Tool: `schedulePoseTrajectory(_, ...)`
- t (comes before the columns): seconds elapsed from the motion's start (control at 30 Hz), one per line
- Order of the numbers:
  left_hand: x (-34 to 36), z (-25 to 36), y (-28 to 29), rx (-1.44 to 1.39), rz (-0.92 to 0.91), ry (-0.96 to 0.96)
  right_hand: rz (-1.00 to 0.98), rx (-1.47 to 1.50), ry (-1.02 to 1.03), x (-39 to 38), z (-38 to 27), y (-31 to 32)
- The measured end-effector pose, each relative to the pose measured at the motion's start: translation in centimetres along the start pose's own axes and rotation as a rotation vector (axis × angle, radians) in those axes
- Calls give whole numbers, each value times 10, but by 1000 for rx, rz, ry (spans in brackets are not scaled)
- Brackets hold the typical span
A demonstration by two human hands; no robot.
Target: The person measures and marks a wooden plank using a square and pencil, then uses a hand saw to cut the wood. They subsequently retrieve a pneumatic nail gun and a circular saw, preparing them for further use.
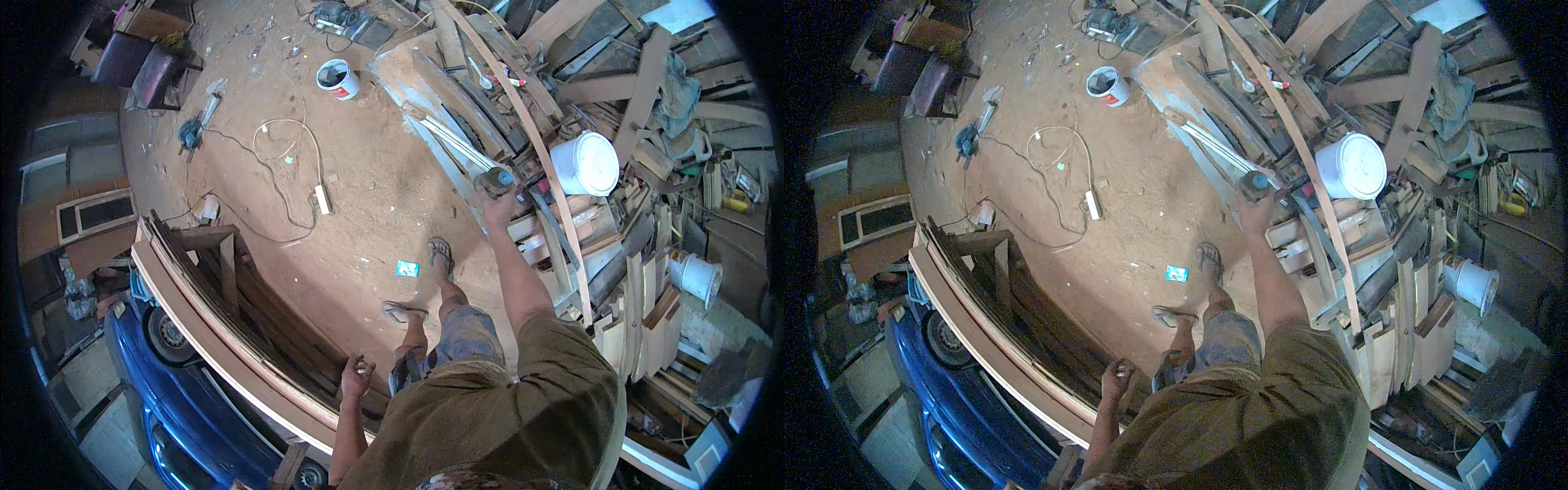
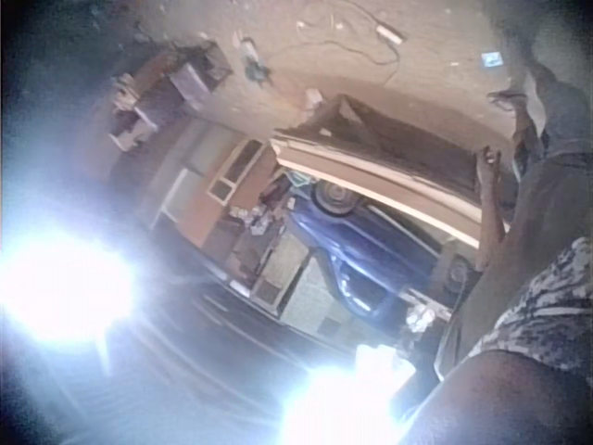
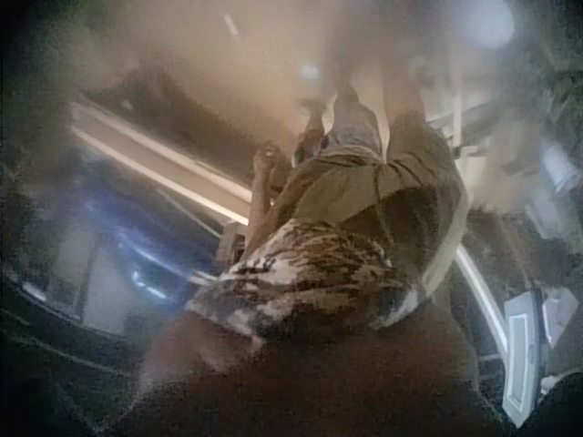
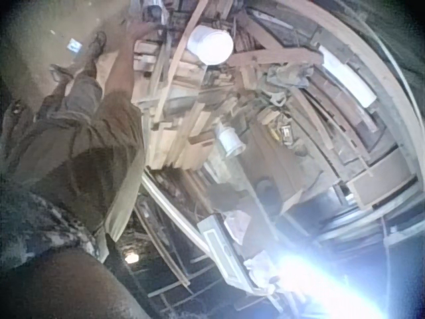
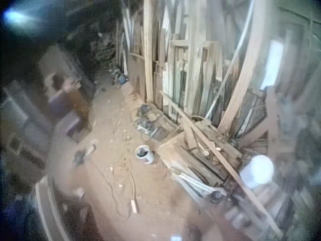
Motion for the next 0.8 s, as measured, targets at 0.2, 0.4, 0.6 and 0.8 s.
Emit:
schedulePoseTrajectory(0.2, 1, 3, -5, -72, 7, 35, 104, 18, 33, -24, 30, -5)
schedulePoseTrajectory(0.4, 5, -5, -18, -123, -14, 69, -367, -29, 86, -76, 16, -51)
schedulePoseTrajectory(0.6, 4, 11, -15, -168, 58, 21, -448, -438, 131, 37, -49, -131)
schedulePoseTrajectory(0.8, -17, -19, -27, -105, 4, 210, -418, -758, 57, 101, -32, -186)
Point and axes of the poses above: each hand's wrist, its own x-axis towards the middle knuckle, its own y-axis out of the back of the hand, z = x × y, the point moved 3 cm from there along x, towards the middle knuckle, and after that the axes turned 5 degrees about -z, right-handed, at the moved point
